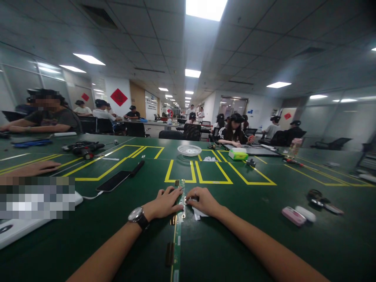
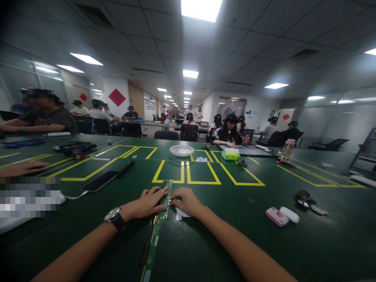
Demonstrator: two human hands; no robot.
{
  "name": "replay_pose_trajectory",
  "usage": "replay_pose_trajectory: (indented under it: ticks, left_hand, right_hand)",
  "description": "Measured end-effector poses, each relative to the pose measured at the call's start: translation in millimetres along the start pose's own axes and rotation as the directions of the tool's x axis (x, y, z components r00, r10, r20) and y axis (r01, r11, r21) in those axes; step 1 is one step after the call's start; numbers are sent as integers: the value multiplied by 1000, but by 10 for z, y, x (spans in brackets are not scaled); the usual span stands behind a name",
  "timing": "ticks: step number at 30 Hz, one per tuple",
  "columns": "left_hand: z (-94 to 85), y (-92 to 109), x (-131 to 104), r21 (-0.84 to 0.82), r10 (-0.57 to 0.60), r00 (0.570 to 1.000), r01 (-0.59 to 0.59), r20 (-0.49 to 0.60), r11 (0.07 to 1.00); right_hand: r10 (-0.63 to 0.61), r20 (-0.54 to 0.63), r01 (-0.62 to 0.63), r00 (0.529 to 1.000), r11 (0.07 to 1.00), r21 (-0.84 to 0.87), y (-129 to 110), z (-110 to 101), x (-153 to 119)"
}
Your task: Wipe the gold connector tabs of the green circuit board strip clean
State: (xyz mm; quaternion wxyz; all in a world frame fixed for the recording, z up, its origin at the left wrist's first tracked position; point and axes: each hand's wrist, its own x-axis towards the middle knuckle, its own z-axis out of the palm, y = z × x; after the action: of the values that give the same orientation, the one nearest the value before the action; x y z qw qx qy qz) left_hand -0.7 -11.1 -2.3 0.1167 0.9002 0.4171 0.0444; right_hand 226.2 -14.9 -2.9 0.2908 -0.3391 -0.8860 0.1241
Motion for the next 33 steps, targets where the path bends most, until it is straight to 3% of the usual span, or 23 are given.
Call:
replay_pose_trajectory:
  ticks: [7, 13, 16, 19, 21, 23, 27, 33]
  left_hand:
    - [-69, -5, -15, 1, 15, 1000, -15, -16, 1000]
    - [-118, -32, 11, -69, -70, 987, 60, -144, 996]
    - [-113, -43, 24, -44, -73, 978, 66, -194, 997]
    - [-94, -42, 25, 6, -56, 977, 58, -207, 998]
    - [-84, -34, 20, 35, -35, 978, 43, -204, 998]
    - [-81, -20, 12, 54, -18, 981, 29, -195, 998]
    - [-77, 2, 0, 64, 3, 986, 7, -165, 998]
    - [-40, 8, 9, 70, 23, 988, -12, -153, 997]
  right_hand:
    - [-233, 106, 252, 967, 937, -241, -112, -125, -4]
    - [-288, 199, 326, 937, 925, -195, -61, -136, 19]
    - [-165, 178, 212, 970, 935, -283, 179, -218, 8]
    - [101, 55, -64, 993, 886, -459, 529, -396, -84]
    - [295, -78, -289, 952, 793, -537, 753, -527, -184]
    - [405, -189, -438, 895, 708, -555, 924, -630, -280]
    - [459, -239, -508, 856, 653, -562, 1078, -692, -358]
    - [505, -169, -501, 846, 648, -574, 1123, -614, -327]
